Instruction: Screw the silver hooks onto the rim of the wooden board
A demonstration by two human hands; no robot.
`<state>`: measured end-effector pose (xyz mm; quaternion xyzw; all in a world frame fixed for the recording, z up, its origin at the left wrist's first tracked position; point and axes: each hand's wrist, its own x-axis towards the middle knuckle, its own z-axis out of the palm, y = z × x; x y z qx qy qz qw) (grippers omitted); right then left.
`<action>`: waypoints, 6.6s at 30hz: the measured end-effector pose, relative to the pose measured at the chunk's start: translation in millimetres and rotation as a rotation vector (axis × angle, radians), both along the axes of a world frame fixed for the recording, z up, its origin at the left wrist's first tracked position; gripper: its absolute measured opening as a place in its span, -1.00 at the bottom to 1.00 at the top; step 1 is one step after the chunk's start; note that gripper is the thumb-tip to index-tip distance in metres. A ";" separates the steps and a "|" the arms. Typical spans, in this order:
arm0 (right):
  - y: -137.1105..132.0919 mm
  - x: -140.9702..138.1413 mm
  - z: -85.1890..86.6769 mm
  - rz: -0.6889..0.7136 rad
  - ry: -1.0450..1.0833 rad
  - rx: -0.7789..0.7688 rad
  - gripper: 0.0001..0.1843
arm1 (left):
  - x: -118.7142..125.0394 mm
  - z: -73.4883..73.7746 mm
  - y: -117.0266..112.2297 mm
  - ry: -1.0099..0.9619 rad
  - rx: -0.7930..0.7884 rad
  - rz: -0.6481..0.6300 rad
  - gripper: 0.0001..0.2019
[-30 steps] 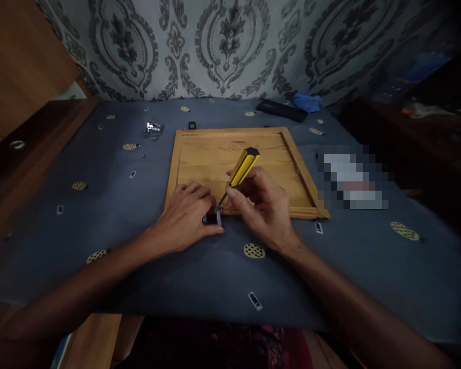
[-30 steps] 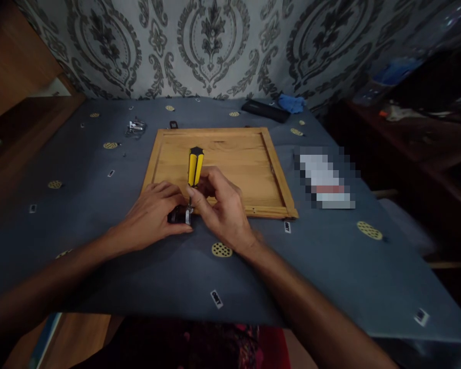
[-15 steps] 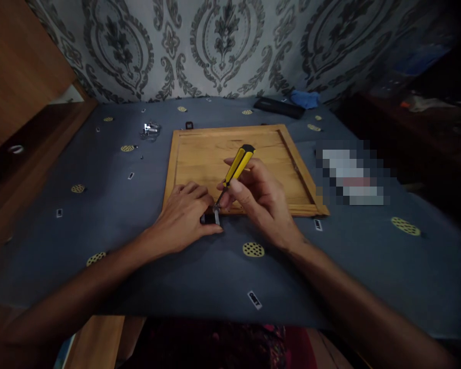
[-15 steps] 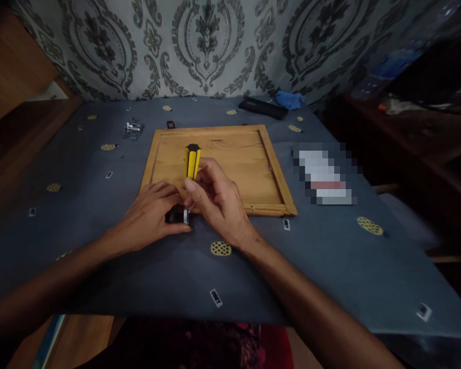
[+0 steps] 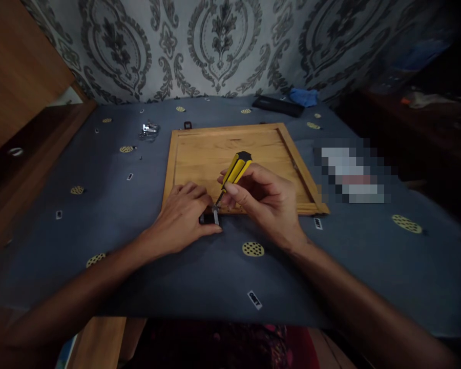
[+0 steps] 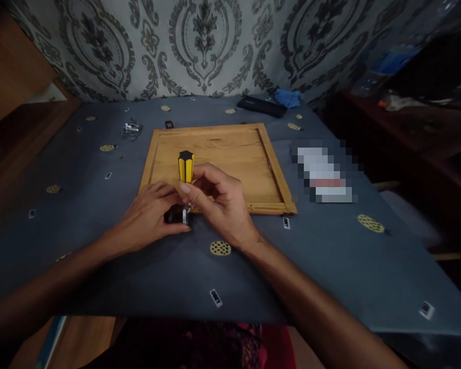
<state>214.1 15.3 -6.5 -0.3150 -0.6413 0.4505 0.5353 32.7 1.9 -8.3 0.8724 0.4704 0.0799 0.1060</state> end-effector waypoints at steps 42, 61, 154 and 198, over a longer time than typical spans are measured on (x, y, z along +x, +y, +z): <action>9.7 1.3 11.7 0.104 -0.026 -0.088 -0.66 | -1.3 -0.7 0.1 -0.030 0.017 -0.009 -0.59; 23.2 -4.3 18.5 0.187 -0.034 -0.085 -0.66 | 0.0 -0.1 0.2 -0.008 -0.011 0.004 -0.58; 7.4 1.8 15.4 -0.132 -0.054 0.094 -0.70 | -0.8 2.3 -0.5 -0.014 0.008 -0.002 -0.63; 3.9 0.6 18.0 -0.254 -0.028 0.185 -0.60 | 0.3 3.9 -0.3 -0.006 -0.004 0.005 -0.59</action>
